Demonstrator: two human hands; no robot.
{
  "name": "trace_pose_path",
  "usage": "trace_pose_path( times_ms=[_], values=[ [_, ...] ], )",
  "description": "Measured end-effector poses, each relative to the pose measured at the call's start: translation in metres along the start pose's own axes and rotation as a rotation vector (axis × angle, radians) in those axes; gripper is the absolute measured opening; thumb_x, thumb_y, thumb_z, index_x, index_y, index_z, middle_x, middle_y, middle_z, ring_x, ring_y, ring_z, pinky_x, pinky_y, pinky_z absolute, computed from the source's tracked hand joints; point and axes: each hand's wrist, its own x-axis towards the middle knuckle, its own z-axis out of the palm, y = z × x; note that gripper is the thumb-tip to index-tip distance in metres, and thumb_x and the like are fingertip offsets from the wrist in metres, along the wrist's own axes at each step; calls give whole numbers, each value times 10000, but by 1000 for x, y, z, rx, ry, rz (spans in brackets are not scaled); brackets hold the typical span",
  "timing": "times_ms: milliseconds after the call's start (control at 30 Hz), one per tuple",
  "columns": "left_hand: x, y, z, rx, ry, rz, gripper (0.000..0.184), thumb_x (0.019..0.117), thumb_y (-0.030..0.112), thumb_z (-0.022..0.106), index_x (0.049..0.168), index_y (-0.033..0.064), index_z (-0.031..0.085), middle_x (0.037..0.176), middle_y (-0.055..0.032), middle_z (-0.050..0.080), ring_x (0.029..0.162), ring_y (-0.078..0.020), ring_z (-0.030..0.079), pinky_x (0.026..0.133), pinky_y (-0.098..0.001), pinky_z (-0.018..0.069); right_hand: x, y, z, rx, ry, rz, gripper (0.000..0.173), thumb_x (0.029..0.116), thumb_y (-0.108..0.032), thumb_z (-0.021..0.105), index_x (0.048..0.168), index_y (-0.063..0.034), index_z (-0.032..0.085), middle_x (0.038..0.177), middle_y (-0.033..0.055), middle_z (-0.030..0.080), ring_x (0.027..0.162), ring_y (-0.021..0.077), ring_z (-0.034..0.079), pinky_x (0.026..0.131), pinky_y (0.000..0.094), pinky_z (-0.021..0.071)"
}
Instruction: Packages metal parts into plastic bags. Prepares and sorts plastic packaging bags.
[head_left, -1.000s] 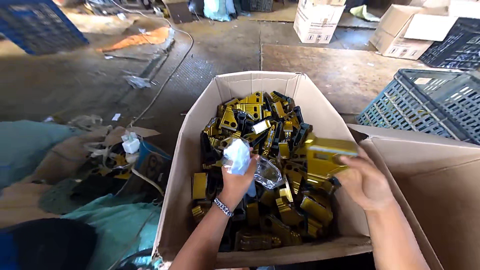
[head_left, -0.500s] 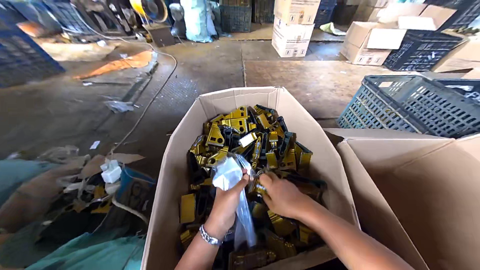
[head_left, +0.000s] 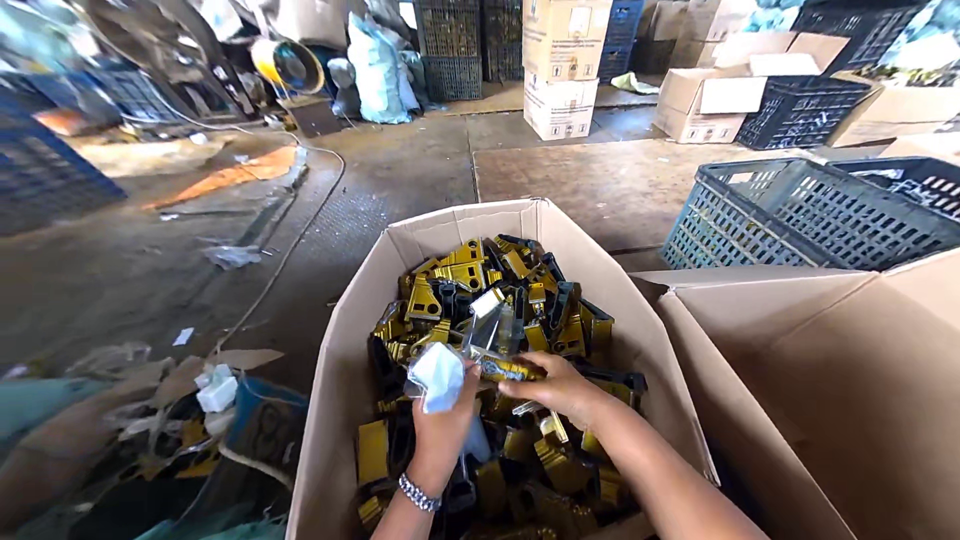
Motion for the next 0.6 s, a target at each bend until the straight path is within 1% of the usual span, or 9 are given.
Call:
trace_pose_path(
  times_ms=[167,267,300,367,400,433,467,533,600],
  values=[
    [-25,34,19,-198,-276,42,262,875,57,747,1096,-55,661,981,-20,743,922,-62,708,877,-258,598,-13,1,-3,116,185,-108,541,877,-25,733,1387,-4,553,1358,174,581,1193,214,589,991,378,507],
    [-15,40,9,-354,-247,-186,214,941,66,612,1136,-20,615,892,7,703,751,-83,680,718,-261,602,-41,8,-22,517,305,-278,274,906,-12,660,1167,13,582,1016,83,655,862,128,657,767,287,577],
    [-9,39,3,-399,-217,-278,237,963,84,539,1178,-9,567,876,2,689,701,-96,670,673,-267,601,-51,14,-31,837,299,-398,123,973,-70,524,1079,-46,582,918,57,690,787,127,689,703,289,600],
    [-1,37,-8,-397,-176,-406,246,978,110,433,1179,19,543,854,-9,713,686,-120,695,666,-298,618,-53,25,-52,1335,25,-687,413,996,-458,505,1020,-112,729,868,67,739,761,184,716,682,348,605],
    [-1,37,-9,-360,-184,-417,225,992,83,465,1180,-1,554,886,-21,716,720,-126,703,696,-306,623,-47,25,-56,1319,-63,-747,498,995,-538,476,1035,-111,728,821,23,705,729,145,681,677,308,575],
    [-5,36,-7,-297,-203,-401,220,979,55,554,1183,-28,569,909,-28,720,763,-120,714,731,-301,629,-42,21,-49,1152,35,-650,578,1035,-587,343,1030,-133,701,762,-14,680,681,103,655,646,269,555],
    [-9,35,-4,-226,-229,-362,272,933,40,644,1184,-47,584,933,-27,722,807,-101,716,769,-285,628,-39,15,-36,829,127,-474,547,1093,-486,219,1096,-116,621,804,0,680,711,102,663,661,268,559],
    [-16,32,5,-143,-254,-245,409,821,28,770,1179,-72,599,993,-18,725,910,-45,701,852,-244,601,-35,2,-11,227,-2,-226,378,1091,-245,425,1313,23,573,1108,108,681,956,164,670,852,349,566],
    [-22,28,11,-163,-239,-186,448,775,-5,783,1172,-85,590,1013,-25,715,951,-40,687,883,-236,588,-30,0,3,-6,19,-246,268,990,-149,643,1173,46,662,1029,92,704,901,115,682,837,297,580]
  ],
)
